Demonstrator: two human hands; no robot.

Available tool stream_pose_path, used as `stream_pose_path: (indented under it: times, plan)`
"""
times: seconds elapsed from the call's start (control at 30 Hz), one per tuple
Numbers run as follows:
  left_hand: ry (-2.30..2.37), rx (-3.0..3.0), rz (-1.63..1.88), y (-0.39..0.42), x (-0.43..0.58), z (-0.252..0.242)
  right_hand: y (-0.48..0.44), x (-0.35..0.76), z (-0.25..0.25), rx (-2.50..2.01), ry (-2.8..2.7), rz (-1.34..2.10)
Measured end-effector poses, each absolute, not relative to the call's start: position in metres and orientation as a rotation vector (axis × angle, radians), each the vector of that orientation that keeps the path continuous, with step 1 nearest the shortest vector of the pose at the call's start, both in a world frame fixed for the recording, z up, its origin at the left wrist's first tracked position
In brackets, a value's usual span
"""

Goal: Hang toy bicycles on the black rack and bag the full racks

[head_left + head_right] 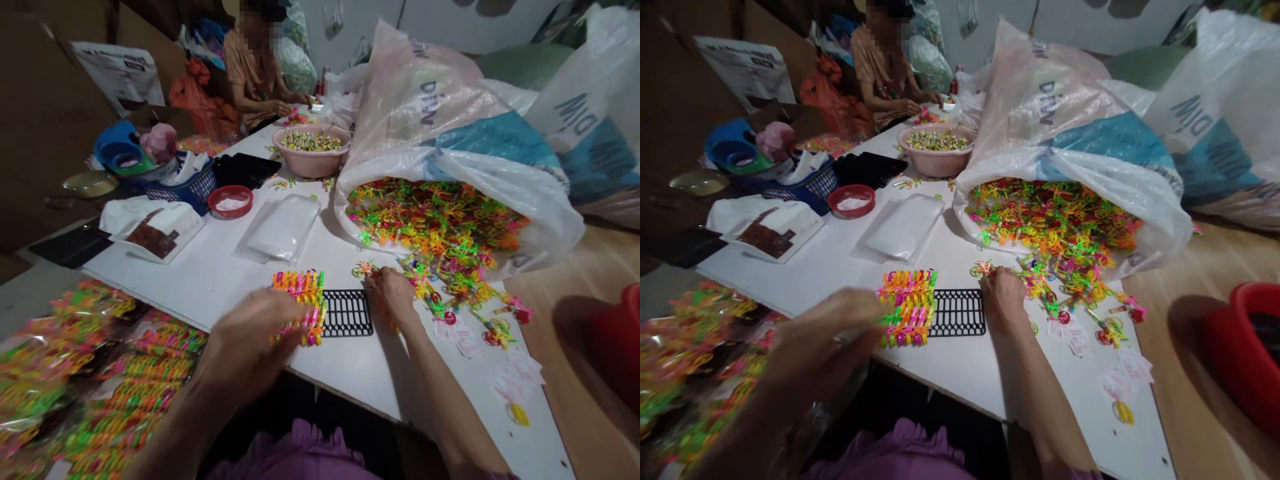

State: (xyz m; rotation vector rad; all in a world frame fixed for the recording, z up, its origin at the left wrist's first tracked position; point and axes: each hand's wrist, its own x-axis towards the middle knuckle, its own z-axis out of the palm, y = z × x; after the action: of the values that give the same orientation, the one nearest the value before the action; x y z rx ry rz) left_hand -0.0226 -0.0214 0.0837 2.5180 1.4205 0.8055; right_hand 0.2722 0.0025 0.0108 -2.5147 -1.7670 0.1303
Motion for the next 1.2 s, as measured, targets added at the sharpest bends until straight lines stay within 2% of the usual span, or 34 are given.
stream_pose_path:
  times: [0.23, 0.53, 0.63, 0.77, 0.83, 0.93, 1.1, 1.2]
  plan:
    - [1.486, 2.668, 0.523, 0.017, -0.008, 0.05, 0.006, 0.274, 0.012, -2.602, -1.626, 0.313]
    - [1.398, 2.604, 0.724, 0.013, -0.007, 0.033, -0.003, 0.267, 0.011, -2.608, -1.595, 0.329]
    - [1.366, 2.576, 0.741, 0.014, -0.008, 0.034, -0.002, 0.266, 0.014, -2.394, -1.465, 0.46]
    - [1.346, 2.534, 0.748, 0.015, -0.007, 0.034, -0.017, 0.242, 0.009, -1.744, -1.242, 0.758]
    - [1.345, 2.52, 0.741, 0.015, -0.007, 0.034, -0.026, 0.223, 0.001, -1.564, -1.158, 0.941]
    - [1.321, 2.523, 0.716, 0.017, -0.008, 0.034, -0.033, 0.202, -0.009, -1.498, -1.06, 1.119]
    - [1.309, 2.578, 0.663, 0.017, -0.012, 0.036, -0.028, 0.195, -0.012, -1.441, -1.071, 1.099]
    - [1.366, 2.634, 0.672, 0.012, -0.006, 0.046, -0.024, 0.193, -0.02, -1.572, -1.128, 1.062]
